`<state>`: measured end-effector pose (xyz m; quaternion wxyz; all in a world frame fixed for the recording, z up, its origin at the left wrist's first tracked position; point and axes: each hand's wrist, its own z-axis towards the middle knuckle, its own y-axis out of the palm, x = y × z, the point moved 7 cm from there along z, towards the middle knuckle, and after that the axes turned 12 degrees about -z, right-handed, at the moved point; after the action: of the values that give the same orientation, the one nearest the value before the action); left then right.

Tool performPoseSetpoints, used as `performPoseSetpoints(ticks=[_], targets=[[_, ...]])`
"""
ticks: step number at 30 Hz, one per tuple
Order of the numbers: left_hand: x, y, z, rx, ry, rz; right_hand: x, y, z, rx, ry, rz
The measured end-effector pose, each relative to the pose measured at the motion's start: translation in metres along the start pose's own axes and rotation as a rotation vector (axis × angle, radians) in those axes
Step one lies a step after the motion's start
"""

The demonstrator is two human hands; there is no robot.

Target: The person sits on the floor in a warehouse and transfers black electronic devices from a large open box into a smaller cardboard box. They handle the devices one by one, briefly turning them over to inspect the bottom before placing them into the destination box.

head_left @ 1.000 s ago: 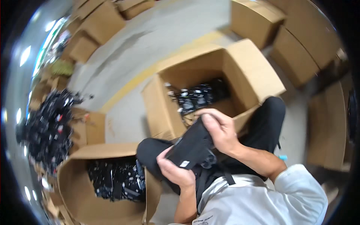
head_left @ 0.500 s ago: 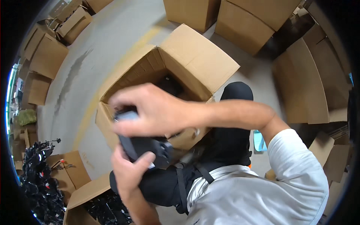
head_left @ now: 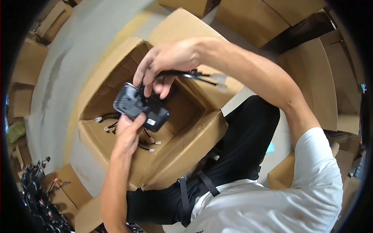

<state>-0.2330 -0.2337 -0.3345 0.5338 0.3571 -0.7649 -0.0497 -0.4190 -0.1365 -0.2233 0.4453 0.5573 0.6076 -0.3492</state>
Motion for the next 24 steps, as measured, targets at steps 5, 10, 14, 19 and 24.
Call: performPoseSetpoints(ticks=[5, 10, 14, 19, 24], targets=[[-0.153, -0.029, 0.059, 0.101, -0.392, -0.188, 0.080, -0.007, 0.029, 0.026, 0.343, -0.125], [-0.250, -0.025, 0.080, 0.160, -0.604, -0.284, 0.063, -0.026, 0.034, 0.223, 0.201, -0.038], [-0.292, -0.048, 0.122, 0.099, -0.600, 0.016, 0.042, -0.053, 0.028, 0.617, -0.096, -0.496], [-0.309, -0.029, 0.126, 0.031, -0.541, -0.313, 0.049, -0.047, 0.027, 0.818, -0.431, -0.853], [-0.279, -0.048, 0.137, 0.066, -0.046, 0.224, 0.050, -0.032, 0.038, 0.765, -0.404, -1.034]])
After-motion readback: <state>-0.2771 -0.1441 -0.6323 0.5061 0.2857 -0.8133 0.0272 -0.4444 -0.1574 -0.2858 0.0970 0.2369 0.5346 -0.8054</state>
